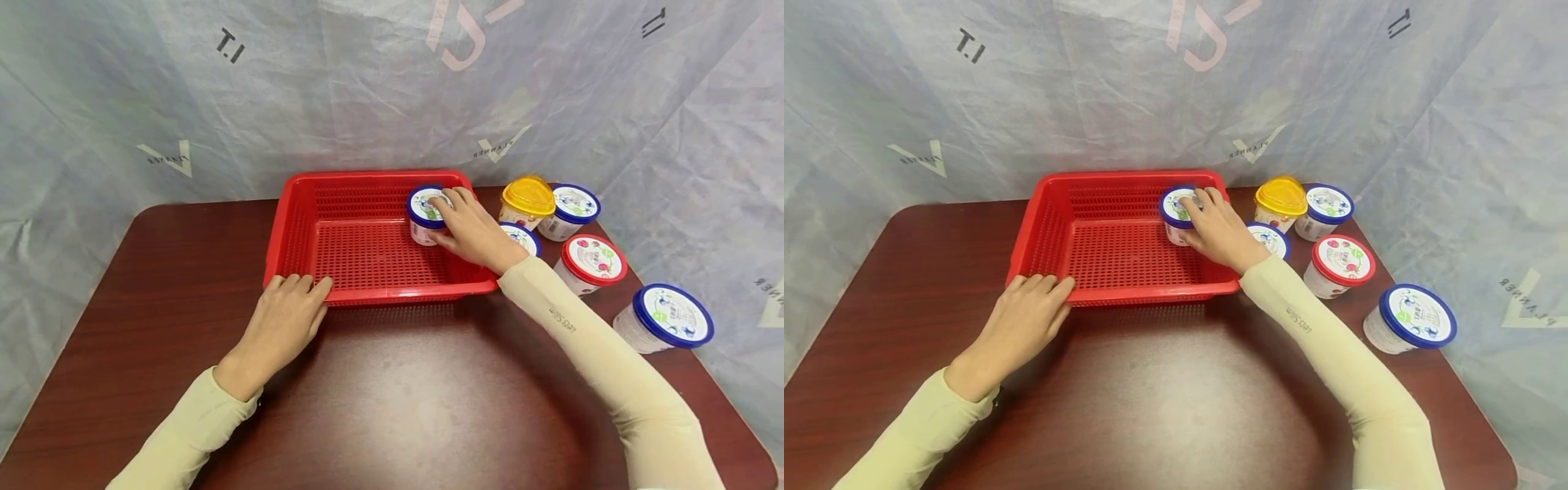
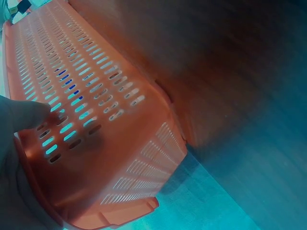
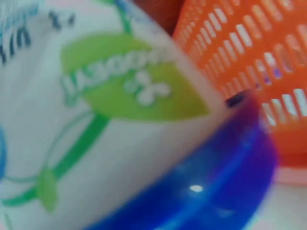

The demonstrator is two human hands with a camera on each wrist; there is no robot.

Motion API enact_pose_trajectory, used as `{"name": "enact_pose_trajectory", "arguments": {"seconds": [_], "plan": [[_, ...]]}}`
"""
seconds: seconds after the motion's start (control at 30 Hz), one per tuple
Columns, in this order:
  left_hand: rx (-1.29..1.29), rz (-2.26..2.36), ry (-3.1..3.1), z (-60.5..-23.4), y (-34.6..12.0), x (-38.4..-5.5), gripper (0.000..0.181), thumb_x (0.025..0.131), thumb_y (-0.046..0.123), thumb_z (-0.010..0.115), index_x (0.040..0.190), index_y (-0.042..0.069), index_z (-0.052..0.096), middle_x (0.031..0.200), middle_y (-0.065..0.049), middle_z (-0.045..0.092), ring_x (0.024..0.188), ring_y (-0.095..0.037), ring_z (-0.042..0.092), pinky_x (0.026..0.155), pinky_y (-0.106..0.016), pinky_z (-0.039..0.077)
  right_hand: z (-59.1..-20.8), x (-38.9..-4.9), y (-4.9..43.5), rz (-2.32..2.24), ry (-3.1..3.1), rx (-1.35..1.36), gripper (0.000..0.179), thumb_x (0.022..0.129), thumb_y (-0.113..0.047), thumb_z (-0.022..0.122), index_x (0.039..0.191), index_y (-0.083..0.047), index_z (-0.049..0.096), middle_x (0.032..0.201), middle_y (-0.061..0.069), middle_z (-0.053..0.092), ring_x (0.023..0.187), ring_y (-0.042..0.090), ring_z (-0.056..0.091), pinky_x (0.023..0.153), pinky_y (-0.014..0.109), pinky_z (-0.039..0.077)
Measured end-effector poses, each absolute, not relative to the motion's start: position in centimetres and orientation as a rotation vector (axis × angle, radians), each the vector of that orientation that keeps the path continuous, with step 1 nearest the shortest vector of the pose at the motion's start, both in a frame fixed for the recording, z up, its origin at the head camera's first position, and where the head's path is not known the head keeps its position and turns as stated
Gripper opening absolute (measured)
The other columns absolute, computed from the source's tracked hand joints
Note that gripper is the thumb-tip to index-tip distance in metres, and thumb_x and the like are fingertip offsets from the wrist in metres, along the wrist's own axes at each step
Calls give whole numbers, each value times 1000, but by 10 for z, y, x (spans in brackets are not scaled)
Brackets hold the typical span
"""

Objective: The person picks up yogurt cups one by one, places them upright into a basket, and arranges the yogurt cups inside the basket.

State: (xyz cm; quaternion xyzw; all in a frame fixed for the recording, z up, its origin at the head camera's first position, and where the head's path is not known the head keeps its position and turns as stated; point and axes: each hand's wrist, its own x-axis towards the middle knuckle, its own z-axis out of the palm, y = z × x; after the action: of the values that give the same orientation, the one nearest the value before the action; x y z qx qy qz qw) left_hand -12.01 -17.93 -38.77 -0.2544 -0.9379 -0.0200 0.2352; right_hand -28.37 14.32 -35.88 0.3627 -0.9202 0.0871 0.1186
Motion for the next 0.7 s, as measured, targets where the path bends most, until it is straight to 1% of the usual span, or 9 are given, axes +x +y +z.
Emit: {"name": "enact_pose_trajectory", "arguments": {"seconds": [0.1, 0.3, 0.53, 0.7], "plan": [[-705, -57, -2571, -388, -180, -120, 33, 80, 12, 78, 108, 6, 61, 81, -14, 64, 72, -34, 59, 67, -41, 40, -354, -271, 147, 282, -2714, 1027, 64, 92, -34, 71, 142, -5, 45, 143, 25, 44, 134, 39, 36, 109, 53, 37], [-708, -55, -2556, -387, -181, -122, 33, 79, 11, 78, 106, 7, 60, 79, -13, 63, 70, -33, 59, 66, -41, 40, -345, -251, 160, 315, -2756, 938, 68, 92, -36, 70, 146, -5, 42, 145, 23, 41, 138, 39, 31, 112, 55, 32], [-712, -51, -2569, -388, -182, -121, 31, 81, 11, 77, 105, 7, 58, 76, -12, 61, 69, -33, 58, 65, -41, 40, -342, -236, 177, 375, -2742, 837, 64, 92, -37, 70, 143, -8, 45, 143, 21, 43, 136, 37, 34, 110, 56, 34], [-715, -52, -2555, -387, -182, -120, 32, 80, 11, 77, 106, 7, 58, 76, -13, 61, 69, -33, 58, 65, -41, 40, -339, -228, 189, 436, -2739, 760, 66, 91, -37, 70, 145, -8, 44, 143, 20, 43, 137, 37, 32, 109, 60, 33]]}}
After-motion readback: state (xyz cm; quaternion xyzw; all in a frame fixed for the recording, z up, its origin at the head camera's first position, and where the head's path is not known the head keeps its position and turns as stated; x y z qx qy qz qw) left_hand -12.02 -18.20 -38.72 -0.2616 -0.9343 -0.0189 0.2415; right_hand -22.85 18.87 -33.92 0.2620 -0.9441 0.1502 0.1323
